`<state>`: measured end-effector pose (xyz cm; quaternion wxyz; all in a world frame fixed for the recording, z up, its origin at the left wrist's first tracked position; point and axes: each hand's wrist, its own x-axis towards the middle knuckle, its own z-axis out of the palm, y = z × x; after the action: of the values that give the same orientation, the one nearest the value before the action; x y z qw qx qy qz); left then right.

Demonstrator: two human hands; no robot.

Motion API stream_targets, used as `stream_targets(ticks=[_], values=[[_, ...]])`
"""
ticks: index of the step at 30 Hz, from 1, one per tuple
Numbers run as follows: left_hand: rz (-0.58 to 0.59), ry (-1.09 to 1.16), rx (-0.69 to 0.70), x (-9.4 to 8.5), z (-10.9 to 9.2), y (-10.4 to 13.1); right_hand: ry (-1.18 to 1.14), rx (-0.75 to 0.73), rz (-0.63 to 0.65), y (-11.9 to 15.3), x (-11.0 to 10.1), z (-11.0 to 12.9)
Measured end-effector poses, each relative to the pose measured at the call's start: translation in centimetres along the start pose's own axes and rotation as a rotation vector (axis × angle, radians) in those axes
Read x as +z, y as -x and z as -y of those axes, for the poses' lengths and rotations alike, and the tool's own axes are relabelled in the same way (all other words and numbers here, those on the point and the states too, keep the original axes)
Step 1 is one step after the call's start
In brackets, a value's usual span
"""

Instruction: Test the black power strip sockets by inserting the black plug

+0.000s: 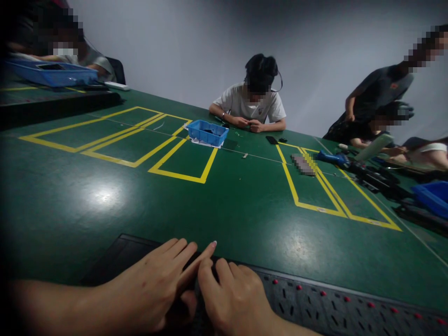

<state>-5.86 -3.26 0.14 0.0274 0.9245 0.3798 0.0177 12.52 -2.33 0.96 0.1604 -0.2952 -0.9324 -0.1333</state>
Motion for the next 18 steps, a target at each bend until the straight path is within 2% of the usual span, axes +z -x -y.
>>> stream_targets(ticks=[12, 18], values=[[-0.002, 0.002, -0.010, 1.1, -0.1, 0.2, 0.001, 0.026, -0.017, -0.1, 0.2, 0.3], [0.001, -0.010, -0.011, 1.0, -0.1, 0.0, -0.038, 0.027, 0.046, 0.0, -0.1, 0.2]])
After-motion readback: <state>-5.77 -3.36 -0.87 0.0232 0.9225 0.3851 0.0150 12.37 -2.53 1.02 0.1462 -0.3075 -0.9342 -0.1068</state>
